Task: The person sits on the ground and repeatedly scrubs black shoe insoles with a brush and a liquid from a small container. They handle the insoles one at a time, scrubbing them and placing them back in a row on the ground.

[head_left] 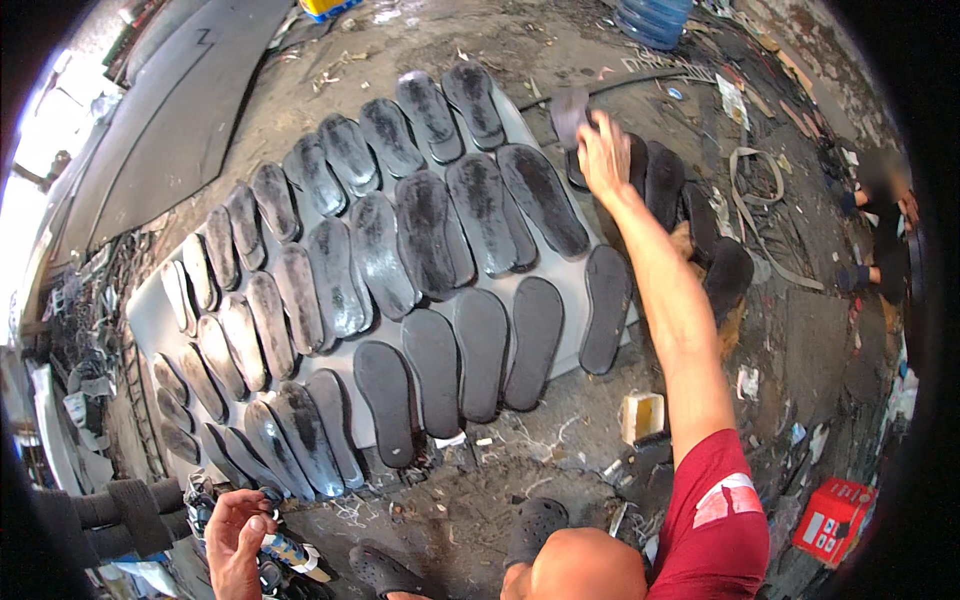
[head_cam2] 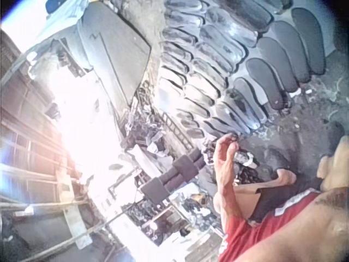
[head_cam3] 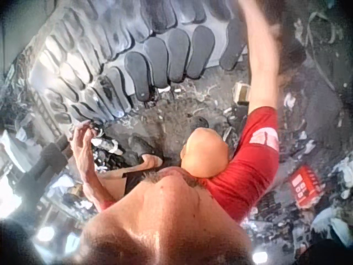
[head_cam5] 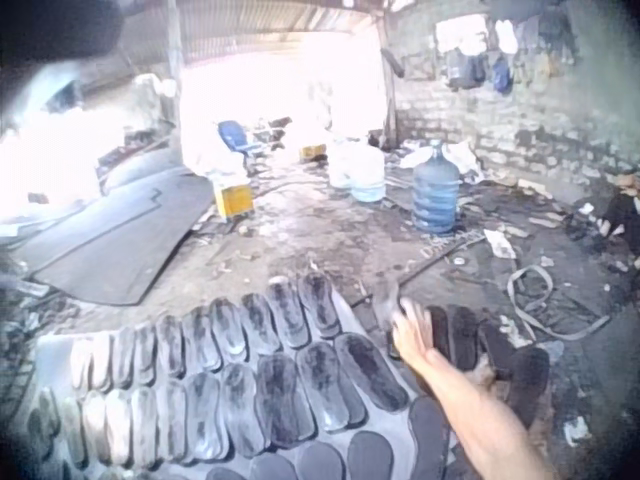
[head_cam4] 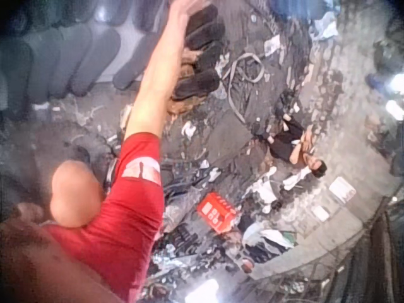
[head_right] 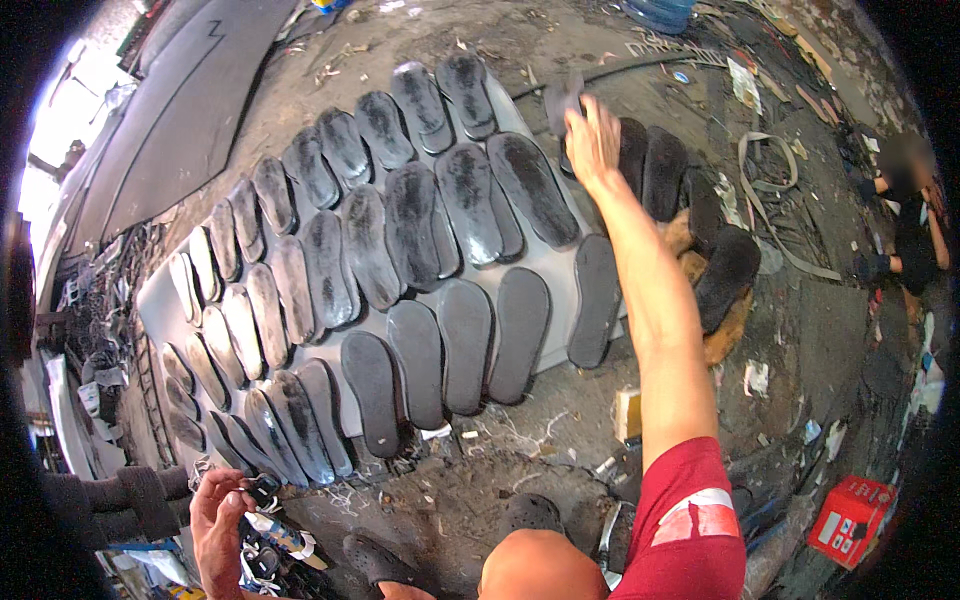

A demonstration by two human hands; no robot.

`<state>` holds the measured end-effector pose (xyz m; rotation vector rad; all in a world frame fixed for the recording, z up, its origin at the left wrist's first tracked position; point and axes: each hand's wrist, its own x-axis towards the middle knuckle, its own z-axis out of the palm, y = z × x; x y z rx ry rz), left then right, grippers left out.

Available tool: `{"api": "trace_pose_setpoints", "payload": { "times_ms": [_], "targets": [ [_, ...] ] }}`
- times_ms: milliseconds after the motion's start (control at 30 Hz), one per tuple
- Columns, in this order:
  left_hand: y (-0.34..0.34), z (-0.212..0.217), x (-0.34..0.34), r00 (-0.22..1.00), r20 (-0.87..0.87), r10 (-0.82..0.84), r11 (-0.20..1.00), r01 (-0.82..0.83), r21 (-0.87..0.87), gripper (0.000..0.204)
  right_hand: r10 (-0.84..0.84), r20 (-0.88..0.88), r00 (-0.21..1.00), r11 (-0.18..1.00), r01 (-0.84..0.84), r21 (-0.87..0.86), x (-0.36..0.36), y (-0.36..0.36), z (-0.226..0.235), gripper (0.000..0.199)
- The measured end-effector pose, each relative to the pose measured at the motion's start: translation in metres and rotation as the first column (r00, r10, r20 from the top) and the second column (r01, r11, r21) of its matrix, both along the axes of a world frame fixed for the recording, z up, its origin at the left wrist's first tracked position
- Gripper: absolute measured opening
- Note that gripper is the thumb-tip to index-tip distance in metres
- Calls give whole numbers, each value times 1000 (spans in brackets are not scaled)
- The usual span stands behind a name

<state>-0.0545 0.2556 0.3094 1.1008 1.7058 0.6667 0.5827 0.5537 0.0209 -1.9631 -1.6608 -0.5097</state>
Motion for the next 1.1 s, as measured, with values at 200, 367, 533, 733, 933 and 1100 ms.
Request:
{"api": "trace_pose_setpoints", "payload": {
  "times_ms": [200, 367, 533, 733, 933, 1100],
  "targets": [
    [-4, 1, 0, 1000, -14, 22, 999, -22, -25, 36, -127, -145, 981, 982, 104, -158, -10, -32, -57, 24],
    [-6, -4, 0, 1000, -6, 8, 1000, -8, 11, 37, -135, -205, 969, 991, 135, -17, -32, -43, -32, 25],
    [5, -10, -21, 997, -33, -67, 993, 70, 91, 39, 105, -376, 921, 987, -49, 154, -107, -103, 18, 26],
    [-6, -3, -75, 991, 103, 80, 944, -109, 310, 17, 340, -638, 691, 891, -453, -16, -314, -224, 41, 25],
    [-27, 5, -140, 863, 456, 216, 874, -379, 304, 27, 587, -605, 537, 552, -813, -186, -484, -313, 41, 50],
    [-49, 2, -180, 729, 652, 208, 825, -489, 283, 22, 823, -344, 452, 383, -889, -252, -572, -336, 27, 58]
  ]
}}
